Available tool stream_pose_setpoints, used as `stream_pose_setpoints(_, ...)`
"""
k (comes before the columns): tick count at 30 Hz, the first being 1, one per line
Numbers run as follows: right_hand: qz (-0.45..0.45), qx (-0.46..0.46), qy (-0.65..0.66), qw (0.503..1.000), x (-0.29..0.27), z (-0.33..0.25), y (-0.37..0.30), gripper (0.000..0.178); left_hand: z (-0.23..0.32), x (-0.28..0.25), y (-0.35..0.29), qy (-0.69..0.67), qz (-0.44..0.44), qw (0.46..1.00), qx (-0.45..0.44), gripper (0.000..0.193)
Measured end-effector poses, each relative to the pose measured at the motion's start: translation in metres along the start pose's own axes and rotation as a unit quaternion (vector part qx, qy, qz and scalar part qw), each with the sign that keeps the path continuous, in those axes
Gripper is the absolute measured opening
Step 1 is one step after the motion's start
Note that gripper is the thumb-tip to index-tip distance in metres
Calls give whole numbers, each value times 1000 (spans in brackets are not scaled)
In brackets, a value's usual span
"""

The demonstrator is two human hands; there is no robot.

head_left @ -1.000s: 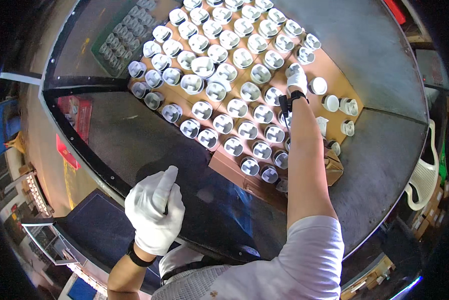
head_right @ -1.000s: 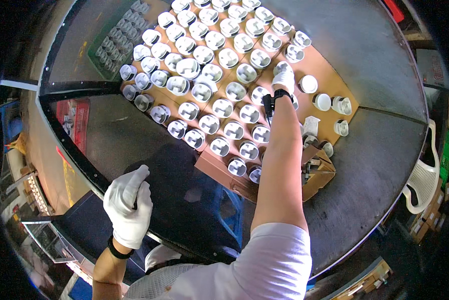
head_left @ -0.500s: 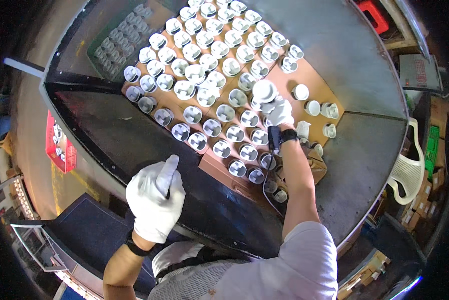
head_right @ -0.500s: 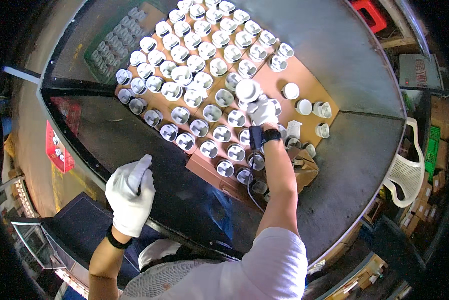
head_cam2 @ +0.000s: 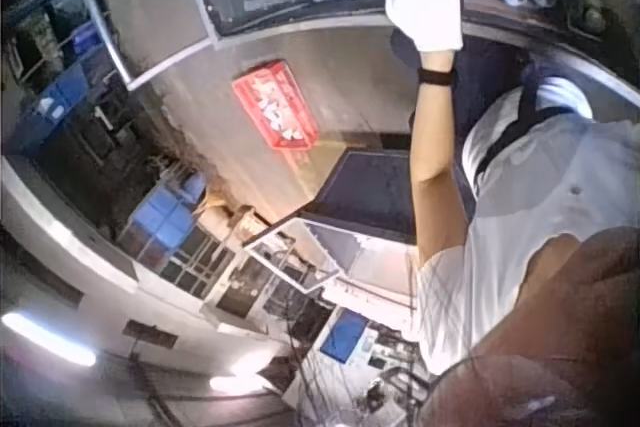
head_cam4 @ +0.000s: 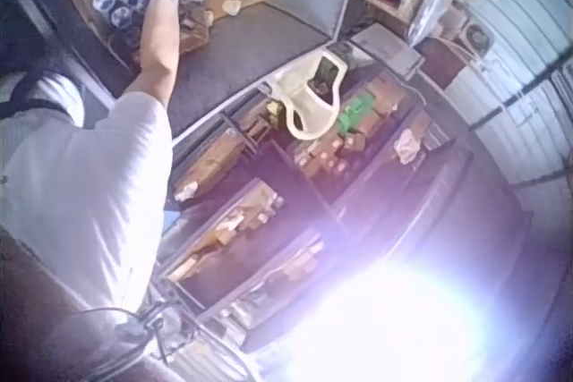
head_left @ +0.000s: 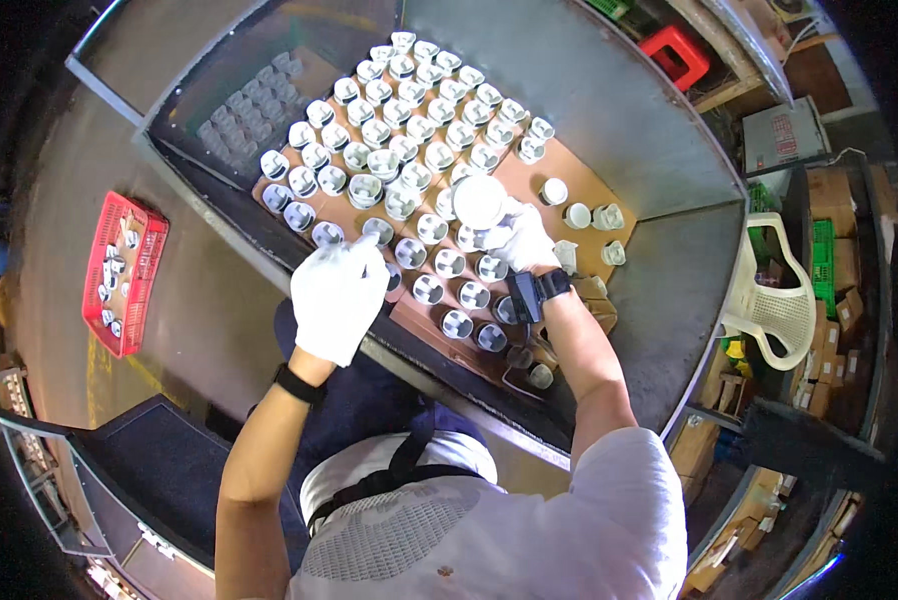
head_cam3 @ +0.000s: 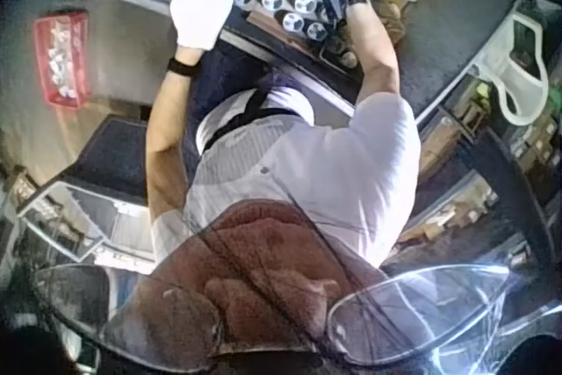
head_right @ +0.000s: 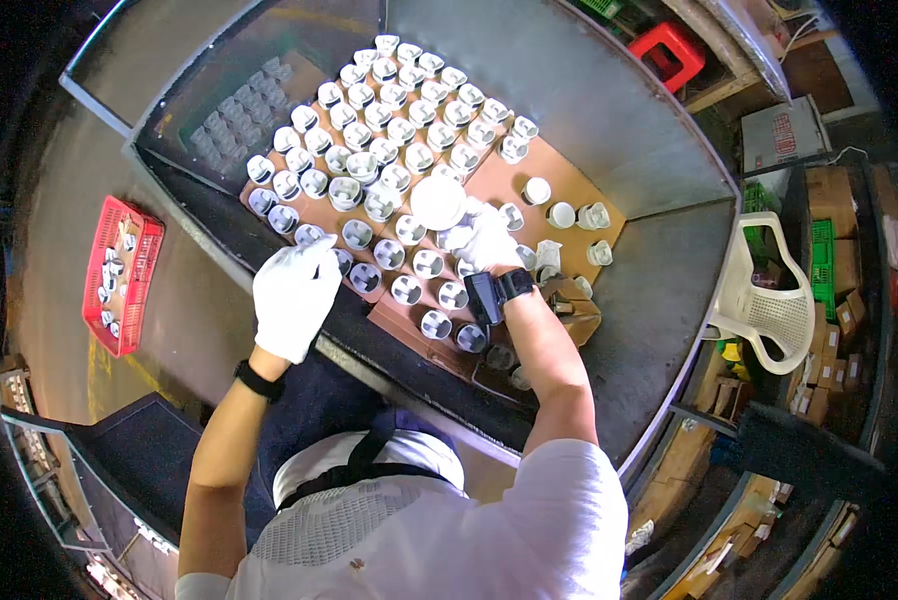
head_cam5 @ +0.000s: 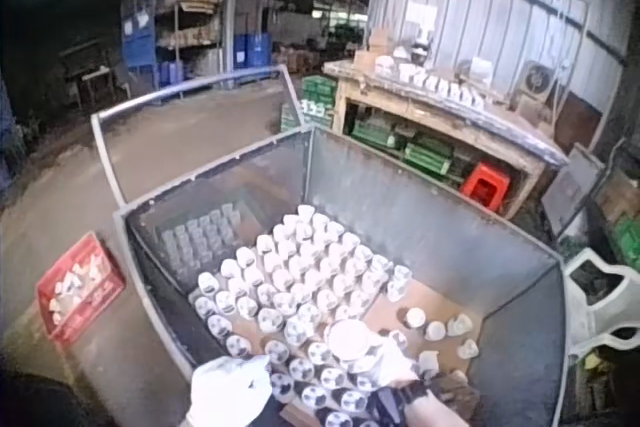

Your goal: Inspecting cylindrical metal parts by hand and placing them back into a cardboard grid within a bin.

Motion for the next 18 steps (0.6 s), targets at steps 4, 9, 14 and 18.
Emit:
stream_pose_setpoints(4,34,-62,11,997,-1,-6,-17,34,-1,0,-4,28,-7,999,16,22)
stream_pose_setpoints(9,17,-46,132,990,-7,-3,-30,34,-8,7,-5,-145,13,989,-34,32)
stream_pose_setpoints(14,-27,65,287,955,-5,-58,-67,22,9,26,-12,-647,-66,740,-171,37)
stream_pose_setpoints(18,7,-82,76,994,10,-90,-83,21,25,40,-12,-646,-195,725,-140,58)
Point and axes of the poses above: each hand's wrist, its own y-axis towards the middle knuckle, its own x-axis out of the palm, z = x × y, the point moved 3 cm from there along y, towards the middle knuckle, and after that the axes turned 2 degrees about -y, right-handed, at the moved point
